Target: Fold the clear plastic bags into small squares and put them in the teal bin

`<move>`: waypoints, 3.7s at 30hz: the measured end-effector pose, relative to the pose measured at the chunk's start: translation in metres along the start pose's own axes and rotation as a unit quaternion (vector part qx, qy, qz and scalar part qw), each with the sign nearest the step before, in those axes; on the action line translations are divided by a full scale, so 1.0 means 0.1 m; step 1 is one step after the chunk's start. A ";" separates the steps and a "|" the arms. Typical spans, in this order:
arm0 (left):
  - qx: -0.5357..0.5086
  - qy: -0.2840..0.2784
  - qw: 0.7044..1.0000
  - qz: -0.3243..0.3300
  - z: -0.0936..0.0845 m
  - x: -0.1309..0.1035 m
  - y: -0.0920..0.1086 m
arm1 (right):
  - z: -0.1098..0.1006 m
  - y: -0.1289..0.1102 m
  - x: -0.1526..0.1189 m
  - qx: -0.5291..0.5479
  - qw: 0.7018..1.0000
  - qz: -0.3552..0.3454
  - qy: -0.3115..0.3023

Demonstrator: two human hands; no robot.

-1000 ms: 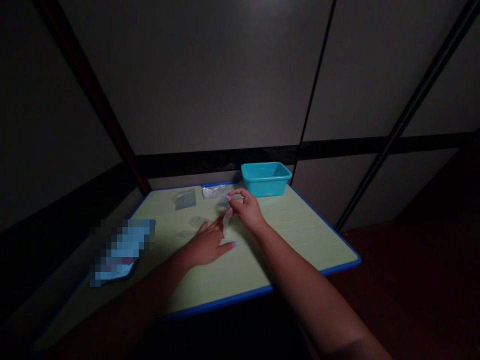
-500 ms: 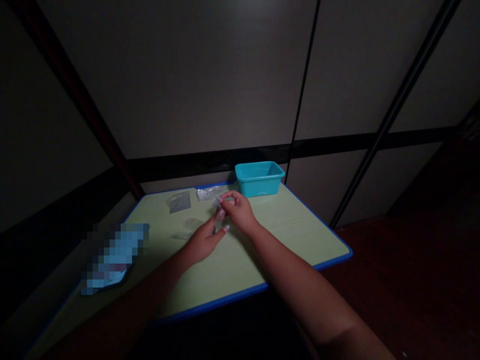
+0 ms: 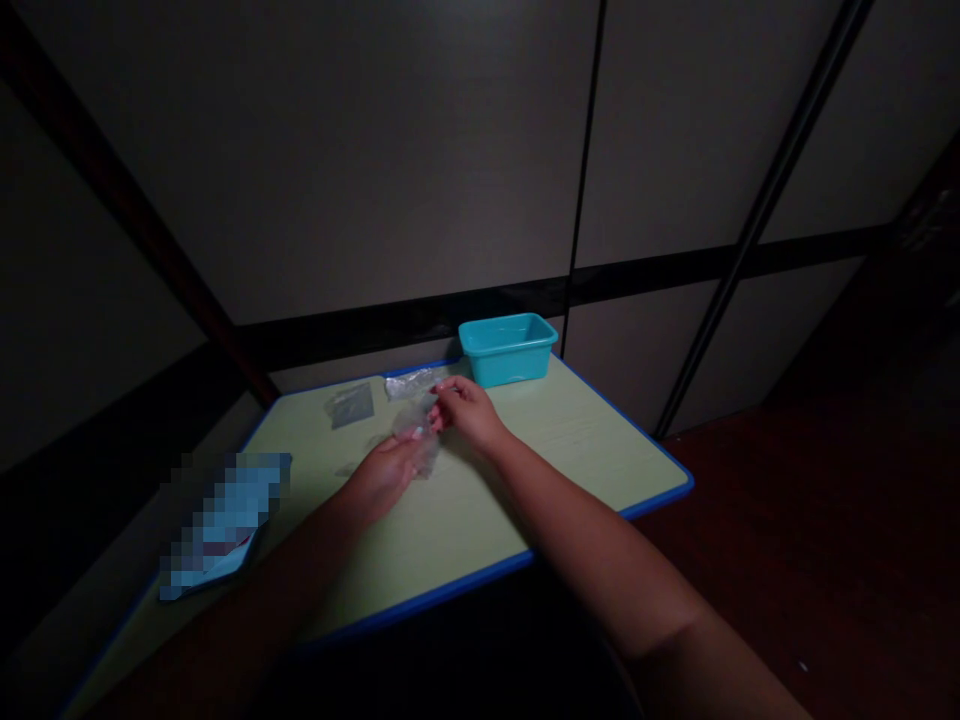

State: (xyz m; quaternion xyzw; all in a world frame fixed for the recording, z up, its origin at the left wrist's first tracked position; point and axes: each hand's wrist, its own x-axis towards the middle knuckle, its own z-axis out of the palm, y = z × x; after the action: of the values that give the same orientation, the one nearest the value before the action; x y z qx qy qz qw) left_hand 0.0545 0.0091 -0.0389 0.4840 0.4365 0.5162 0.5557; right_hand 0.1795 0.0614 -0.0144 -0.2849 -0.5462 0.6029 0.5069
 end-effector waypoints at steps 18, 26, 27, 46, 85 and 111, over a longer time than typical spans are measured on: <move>-0.110 -0.017 0.993 -0.032 -0.07 -0.02 0.15 | -0.07 0.03 -0.03 -0.024 0.954 0.245 -0.170; -0.128 -0.032 0.990 -0.049 -0.07 -0.03 0.21 | -0.04 0.02 -0.06 -0.070 0.948 0.264 -0.161; -0.137 -0.018 0.989 -0.052 -0.10 -0.03 0.23 | -0.04 0.02 -0.06 -0.079 0.947 0.267 -0.159; 0.103 0.104 0.982 -0.122 -0.64 0.05 0.37 | -0.08 0.05 -0.07 -0.178 0.928 0.250 -0.212; 0.238 0.157 0.958 0.015 -0.95 0.32 0.19 | 0.00 0.19 -0.04 -0.292 0.939 0.115 -0.139; 0.276 0.113 0.954 0.031 -0.89 0.33 0.11 | -0.06 0.26 -0.01 -0.335 0.926 0.091 -0.149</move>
State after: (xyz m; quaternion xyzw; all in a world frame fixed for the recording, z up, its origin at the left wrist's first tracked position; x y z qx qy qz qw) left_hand -0.0321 0.0498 -0.0414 0.5701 0.6071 0.4437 0.3309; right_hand 0.1775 0.0655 -0.0410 -0.3933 -0.7574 0.4639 0.2377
